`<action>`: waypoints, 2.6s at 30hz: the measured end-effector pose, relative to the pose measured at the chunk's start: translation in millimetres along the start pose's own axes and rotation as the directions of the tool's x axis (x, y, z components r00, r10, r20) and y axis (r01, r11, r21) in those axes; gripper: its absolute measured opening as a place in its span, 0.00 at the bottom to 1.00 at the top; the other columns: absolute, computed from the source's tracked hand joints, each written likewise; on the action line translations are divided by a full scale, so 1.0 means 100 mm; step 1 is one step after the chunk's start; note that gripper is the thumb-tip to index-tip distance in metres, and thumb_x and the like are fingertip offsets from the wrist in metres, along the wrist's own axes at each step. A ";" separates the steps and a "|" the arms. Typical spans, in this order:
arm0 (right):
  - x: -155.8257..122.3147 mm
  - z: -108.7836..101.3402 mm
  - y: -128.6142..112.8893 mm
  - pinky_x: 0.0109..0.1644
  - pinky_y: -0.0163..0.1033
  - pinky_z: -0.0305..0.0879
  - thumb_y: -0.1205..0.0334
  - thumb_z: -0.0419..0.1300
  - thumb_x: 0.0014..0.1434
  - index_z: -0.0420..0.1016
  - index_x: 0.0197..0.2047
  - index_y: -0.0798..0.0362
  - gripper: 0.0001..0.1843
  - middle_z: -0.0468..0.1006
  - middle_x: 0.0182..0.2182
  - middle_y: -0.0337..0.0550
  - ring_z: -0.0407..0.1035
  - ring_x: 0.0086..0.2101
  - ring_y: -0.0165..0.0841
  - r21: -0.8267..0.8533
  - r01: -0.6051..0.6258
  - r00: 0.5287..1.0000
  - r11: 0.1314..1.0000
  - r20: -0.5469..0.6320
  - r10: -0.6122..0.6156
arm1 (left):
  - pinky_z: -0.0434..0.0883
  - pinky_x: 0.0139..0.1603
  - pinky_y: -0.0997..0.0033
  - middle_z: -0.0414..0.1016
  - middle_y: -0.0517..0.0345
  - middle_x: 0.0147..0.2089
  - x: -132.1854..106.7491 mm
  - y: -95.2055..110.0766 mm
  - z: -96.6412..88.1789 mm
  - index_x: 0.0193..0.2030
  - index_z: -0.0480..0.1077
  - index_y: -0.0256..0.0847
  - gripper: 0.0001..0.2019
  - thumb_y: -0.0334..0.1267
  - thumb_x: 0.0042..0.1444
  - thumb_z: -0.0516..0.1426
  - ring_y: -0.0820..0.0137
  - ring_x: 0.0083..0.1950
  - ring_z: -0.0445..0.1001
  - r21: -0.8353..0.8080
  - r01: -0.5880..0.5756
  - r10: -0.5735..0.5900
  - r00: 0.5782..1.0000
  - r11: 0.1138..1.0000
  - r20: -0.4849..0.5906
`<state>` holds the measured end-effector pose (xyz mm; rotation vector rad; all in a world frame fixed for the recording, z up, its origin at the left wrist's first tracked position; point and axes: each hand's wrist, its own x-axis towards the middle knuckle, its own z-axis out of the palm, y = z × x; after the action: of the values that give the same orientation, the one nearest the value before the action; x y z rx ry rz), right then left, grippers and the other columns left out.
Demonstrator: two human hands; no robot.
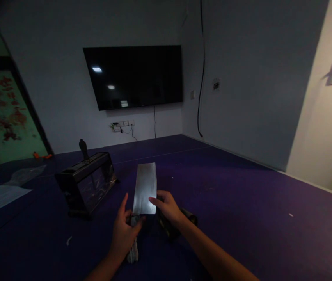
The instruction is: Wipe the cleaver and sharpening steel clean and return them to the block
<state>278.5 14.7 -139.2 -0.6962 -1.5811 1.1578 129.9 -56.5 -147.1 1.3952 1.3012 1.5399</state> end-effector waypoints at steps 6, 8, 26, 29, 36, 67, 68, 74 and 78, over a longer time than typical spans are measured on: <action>0.01 0.00 -0.01 0.30 0.35 0.62 0.49 0.61 0.44 0.73 0.26 0.58 0.17 0.74 0.24 0.42 0.66 0.26 0.32 0.111 -0.034 0.999 0.993 0.022 0.032 | 0.67 0.32 0.72 0.75 0.54 0.33 0.03 0.00 0.02 0.62 0.44 0.40 0.46 0.45 0.38 0.63 0.67 0.32 0.73 -0.179 0.135 -0.130 0.991 0.975 0.043; 0.01 0.01 0.00 0.28 0.34 0.61 0.50 0.61 0.44 0.73 0.26 0.58 0.17 0.73 0.22 0.41 0.66 0.24 0.31 0.146 -0.054 0.999 0.988 0.012 0.053 | 0.68 0.35 0.70 0.75 0.50 0.38 0.04 0.00 0.03 0.59 0.51 0.38 0.43 0.46 0.36 0.63 0.65 0.36 0.73 -0.252 0.197 -0.184 0.980 0.948 0.073; -0.01 0.01 0.00 0.31 0.36 0.63 0.49 0.61 0.46 0.75 0.31 0.59 0.19 0.73 0.20 0.40 0.67 0.24 0.32 0.233 -0.007 0.999 0.972 0.035 -0.001 | 0.63 0.23 0.75 0.67 0.61 0.22 0.04 -0.13 0.06 0.40 0.64 0.35 0.23 0.50 0.42 0.60 0.74 0.22 0.66 -0.271 0.344 -0.259 0.917 0.899 0.304; -0.01 0.02 0.00 0.31 0.36 0.63 0.50 0.60 0.47 0.75 0.30 0.58 0.17 0.73 0.21 0.41 0.67 0.24 0.32 0.252 -0.009 0.999 0.968 0.049 -0.004 | 0.62 0.22 0.75 0.66 0.59 0.19 0.01 -0.11 0.09 0.29 0.65 0.34 0.19 0.52 0.44 0.58 0.74 0.20 0.67 -0.270 0.390 -0.269 0.879 0.880 0.394; -0.02 0.06 0.01 0.28 0.34 0.61 0.50 0.62 0.45 0.73 0.24 0.58 0.17 0.72 0.21 0.40 0.65 0.22 0.29 0.216 -0.026 1.000 0.976 0.013 0.023 | 0.53 0.11 0.80 0.60 0.68 0.15 0.00 -0.09 0.08 0.30 0.63 0.37 0.18 0.50 0.43 0.59 0.78 0.11 0.60 -0.359 0.498 -0.343 0.843 0.790 0.414; -0.07 0.02 0.13 0.44 0.36 0.66 0.79 0.47 0.51 0.61 0.55 0.46 0.30 0.72 0.47 0.38 0.66 0.41 0.31 -0.745 0.503 0.834 0.437 0.287 -0.471 | 0.44 0.12 0.78 0.53 0.62 0.07 0.13 -0.11 0.02 0.10 0.55 0.39 0.29 0.64 0.43 0.47 0.77 0.08 0.54 -0.395 0.539 -0.503 0.841 0.744 0.199; -0.07 0.02 0.12 0.44 0.36 0.66 0.80 0.46 0.50 0.61 0.55 0.46 0.31 0.72 0.47 0.38 0.66 0.42 0.31 -0.746 0.505 0.835 0.433 0.295 -0.465 | 0.44 0.12 0.78 0.52 0.61 0.07 0.14 -0.12 0.01 0.09 0.55 0.38 0.31 0.66 0.44 0.45 0.77 0.08 0.54 -0.407 0.556 -0.510 0.830 0.725 0.225; -0.08 0.03 0.10 0.44 0.37 0.65 0.79 0.47 0.49 0.67 0.49 0.47 0.27 0.71 0.47 0.38 0.65 0.42 0.31 -0.745 0.472 0.857 0.472 0.262 -0.443 | 0.44 0.12 0.77 0.54 0.60 0.08 0.16 -0.15 0.00 0.10 0.57 0.38 0.34 0.68 0.45 0.38 0.77 0.08 0.54 -0.464 0.561 -0.477 0.827 0.685 0.296; -0.09 0.05 0.08 0.41 0.37 0.65 0.79 0.49 0.46 0.69 0.48 0.47 0.28 0.72 0.45 0.39 0.67 0.39 0.32 -0.748 0.430 0.883 0.505 0.230 -0.410 | 0.43 0.12 0.78 0.53 0.61 0.08 0.16 -0.17 0.00 0.09 0.56 0.37 0.33 0.66 0.46 0.40 0.77 0.08 0.55 -0.470 0.565 -0.486 0.824 0.678 0.290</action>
<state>276.4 7.9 -150.2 -0.7671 -2.1350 0.0307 124.6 -37.0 -158.4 0.6611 0.9515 1.2293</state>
